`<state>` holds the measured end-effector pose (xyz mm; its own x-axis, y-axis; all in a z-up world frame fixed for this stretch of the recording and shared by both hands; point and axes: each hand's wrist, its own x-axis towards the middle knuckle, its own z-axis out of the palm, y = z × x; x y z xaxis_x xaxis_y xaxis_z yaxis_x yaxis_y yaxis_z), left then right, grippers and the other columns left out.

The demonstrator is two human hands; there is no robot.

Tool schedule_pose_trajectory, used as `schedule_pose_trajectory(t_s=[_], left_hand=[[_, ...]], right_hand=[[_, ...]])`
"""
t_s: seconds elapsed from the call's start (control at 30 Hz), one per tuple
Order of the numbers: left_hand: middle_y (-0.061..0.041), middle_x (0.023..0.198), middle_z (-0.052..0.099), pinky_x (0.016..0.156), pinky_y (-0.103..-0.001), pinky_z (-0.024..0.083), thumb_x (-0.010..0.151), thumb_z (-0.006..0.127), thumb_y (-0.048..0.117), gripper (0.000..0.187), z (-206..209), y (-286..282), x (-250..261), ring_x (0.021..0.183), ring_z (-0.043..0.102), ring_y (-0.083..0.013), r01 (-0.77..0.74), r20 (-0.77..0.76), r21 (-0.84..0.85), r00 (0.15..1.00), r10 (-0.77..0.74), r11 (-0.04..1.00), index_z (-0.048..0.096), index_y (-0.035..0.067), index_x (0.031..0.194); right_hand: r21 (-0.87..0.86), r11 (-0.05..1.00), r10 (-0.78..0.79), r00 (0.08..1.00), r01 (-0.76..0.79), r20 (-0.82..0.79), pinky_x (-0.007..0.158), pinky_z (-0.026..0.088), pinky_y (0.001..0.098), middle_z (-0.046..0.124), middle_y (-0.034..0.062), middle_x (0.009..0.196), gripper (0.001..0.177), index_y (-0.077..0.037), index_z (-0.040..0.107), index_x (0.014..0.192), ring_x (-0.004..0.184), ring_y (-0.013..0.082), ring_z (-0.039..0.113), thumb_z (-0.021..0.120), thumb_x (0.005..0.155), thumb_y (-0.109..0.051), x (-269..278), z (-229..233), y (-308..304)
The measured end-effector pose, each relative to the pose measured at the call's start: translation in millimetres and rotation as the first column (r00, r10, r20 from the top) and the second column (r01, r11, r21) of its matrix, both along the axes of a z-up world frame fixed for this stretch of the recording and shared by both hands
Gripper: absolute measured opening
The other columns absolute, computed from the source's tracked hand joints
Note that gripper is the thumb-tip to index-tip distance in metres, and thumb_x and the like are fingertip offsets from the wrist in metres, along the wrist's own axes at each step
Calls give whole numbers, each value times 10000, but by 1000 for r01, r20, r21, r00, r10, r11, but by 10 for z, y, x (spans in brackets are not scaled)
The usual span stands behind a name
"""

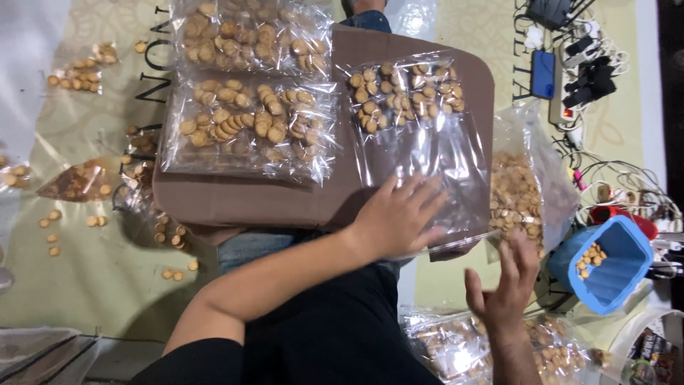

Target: The person places small round snacks into plastic bags by hand and سپس moves the filled bags onto a brown tray.

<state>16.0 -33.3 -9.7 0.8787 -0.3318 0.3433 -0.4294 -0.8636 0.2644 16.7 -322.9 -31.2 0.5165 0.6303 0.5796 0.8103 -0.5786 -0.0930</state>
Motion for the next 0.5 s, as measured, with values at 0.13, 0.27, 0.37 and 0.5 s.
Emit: schedule_pose_trajectory(t_s=[0.13, 0.27, 0.37, 0.5], left_hand=[[-175, 1469, 546, 1111, -558, 370, 893, 472, 743, 809, -418, 30, -551, 1355, 480, -376, 3, 0, 13, 1000, -3, 1000, 560, 129, 1413], [-152, 1649, 314, 1194, -582, 262, 813, 553, 810, 1015, -582, 205, -752, 1519, 282, -374, 130, -143, 245, 985, -97, 961, 330, 192, 1587], [-183, 1476, 530, 1097, -571, 412, 905, 740, 297, 659, -728, 345, -864, 1389, 491, -398, 129, 136, 77, 981, -139, 989, 498, 109, 1488], [-151, 1404, 595, 1020, -505, 498, 985, 647, 170, 436, -736, 602, -1034, 1294, 584, -359, 263, 233, 13, 937, -259, 965, 570, 150, 1414]], right_hand=[[-342, 938, -82, 995, 55, -64, 1289, 173, 631, 300, 166, 1707, 1081, -52, 325, 1620, 1591, 350, 266, 732, 801, -627, 223, -30, 45], [-414, 892, -105, 974, 182, 203, 1217, 370, 571, 709, 58, 1410, 507, -169, 682, 1327, 1327, 247, 659, 826, 896, -395, 99, -331, -81], [-207, 974, -35, 963, 94, 269, 1203, 353, 656, 778, 28, 1140, 330, -259, 780, 1114, 1016, 283, 731, 863, 795, -246, 25, -680, -326], [-75, 987, 153, 977, -143, 149, 1115, 427, 577, 745, 46, 1144, 297, -300, 742, 1100, 1033, 284, 684, 812, 821, -226, -128, -1040, -710]])
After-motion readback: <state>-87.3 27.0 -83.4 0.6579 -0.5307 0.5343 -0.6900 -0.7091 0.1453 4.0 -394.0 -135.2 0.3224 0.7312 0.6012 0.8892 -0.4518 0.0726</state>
